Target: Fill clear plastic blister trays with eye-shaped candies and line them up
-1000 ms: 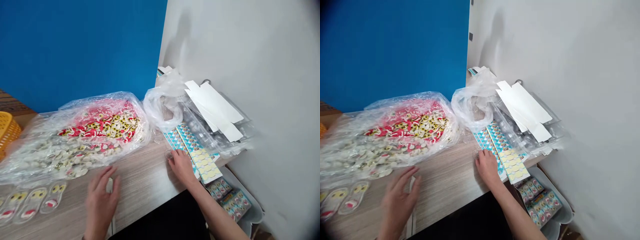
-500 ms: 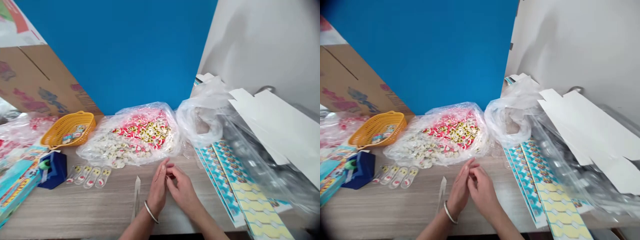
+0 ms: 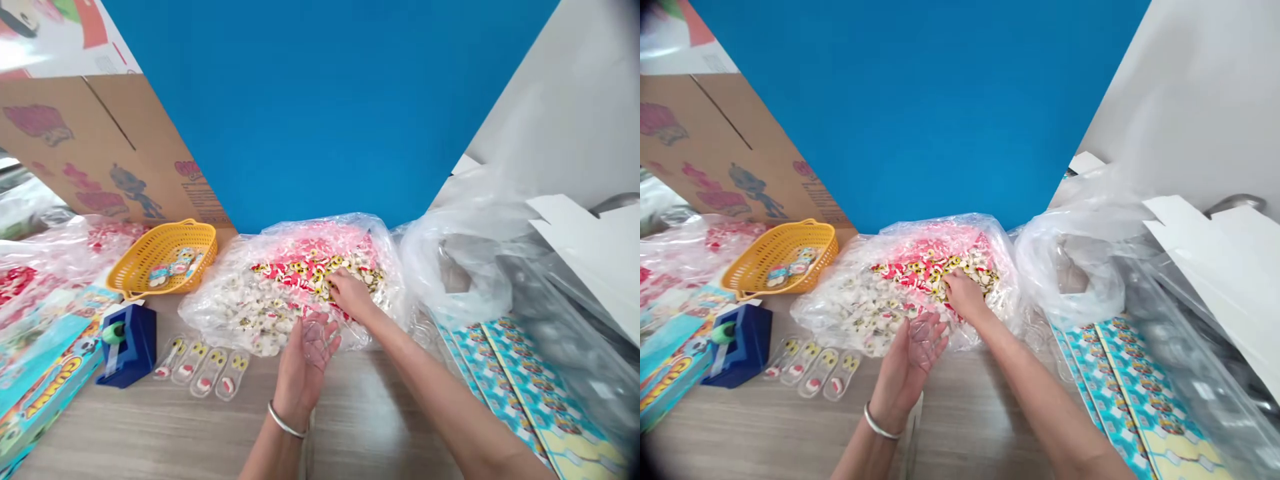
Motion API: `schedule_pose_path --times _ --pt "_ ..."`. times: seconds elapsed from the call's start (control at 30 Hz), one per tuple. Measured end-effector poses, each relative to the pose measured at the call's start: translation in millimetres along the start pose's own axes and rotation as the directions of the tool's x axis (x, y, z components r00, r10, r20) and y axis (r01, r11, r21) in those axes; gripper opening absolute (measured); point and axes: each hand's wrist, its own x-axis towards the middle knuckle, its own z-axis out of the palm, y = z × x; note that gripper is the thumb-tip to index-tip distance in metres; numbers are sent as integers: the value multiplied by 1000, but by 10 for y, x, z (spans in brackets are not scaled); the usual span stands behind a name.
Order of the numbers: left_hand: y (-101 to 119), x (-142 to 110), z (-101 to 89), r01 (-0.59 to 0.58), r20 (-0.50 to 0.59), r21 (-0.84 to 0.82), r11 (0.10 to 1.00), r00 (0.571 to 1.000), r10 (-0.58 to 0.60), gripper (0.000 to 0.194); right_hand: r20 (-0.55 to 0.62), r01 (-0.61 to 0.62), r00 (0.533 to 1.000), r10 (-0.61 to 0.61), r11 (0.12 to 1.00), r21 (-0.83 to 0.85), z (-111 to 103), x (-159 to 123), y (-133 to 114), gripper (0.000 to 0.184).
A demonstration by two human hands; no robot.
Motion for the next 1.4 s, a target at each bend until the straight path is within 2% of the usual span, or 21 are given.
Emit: schedule_pose_path --times 0.07,0.3,0.43,0.53,0.6,0.67,0.73,0.8,0.9,1.0,1.13,1.27,1.4 --pt "31 36 -24 10 -8 1 1000 1000 -10 30 21 -13 1000 13 1000 -26 48 42 21 17" --pt "59 110 -70 35 -32 13 999 999 -34 31 -37 -63 997 63 998 9 61 -36 63 13" --pt "52 128 -61 33 -13 14 999 999 -33 32 -2 -38 999 38 995 -94 96 -15 -39 12" --pt "51 136 -55 5 6 43 999 1000 -5 29 -35 -79 997 75 984 -157 77 -7 -87 18" --pt "45 148 -60 -29 20 90 995 999 27 30 -91 -99 991 93 993 -65 8 -58 -101 17" --pt "25 166 -68 -64 38 142 988 997 60 34 -104 -51 992 67 988 145 -99 -169 -130 15" --pt "-13 184 -69 -83 47 186 979 996 76 42 -37 27 999 -14 932 362 -218 -323 -192 15" --pt "-65 190 -59 -104 55 237 966 994 94 47 50 72 993 -107 885 461 -318 -485 -283 17" --pt "-138 160 -31 -190 79 337 922 982 174 47 122 119 976 -183 906 406 -400 -667 -416 21" --pt "-176 98 -15 -256 97 423 869 967 237 42 160 112 973 -165 948 298 -415 -763 -492 23" --pt "-210 50 -35 -296 84 455 840 953 290 26 112 70 989 -92 980 185 -394 -850 -525 15" --pt "-264 75 -63 -296 138 397 869 955 263 31 45 43 998 -50 987 153 -380 -942 -536 14" --pt "-305 92 -70 -303 153 421 855 953 262 29 54 60 996 -64 995 80 -373 -1015 -534 13"
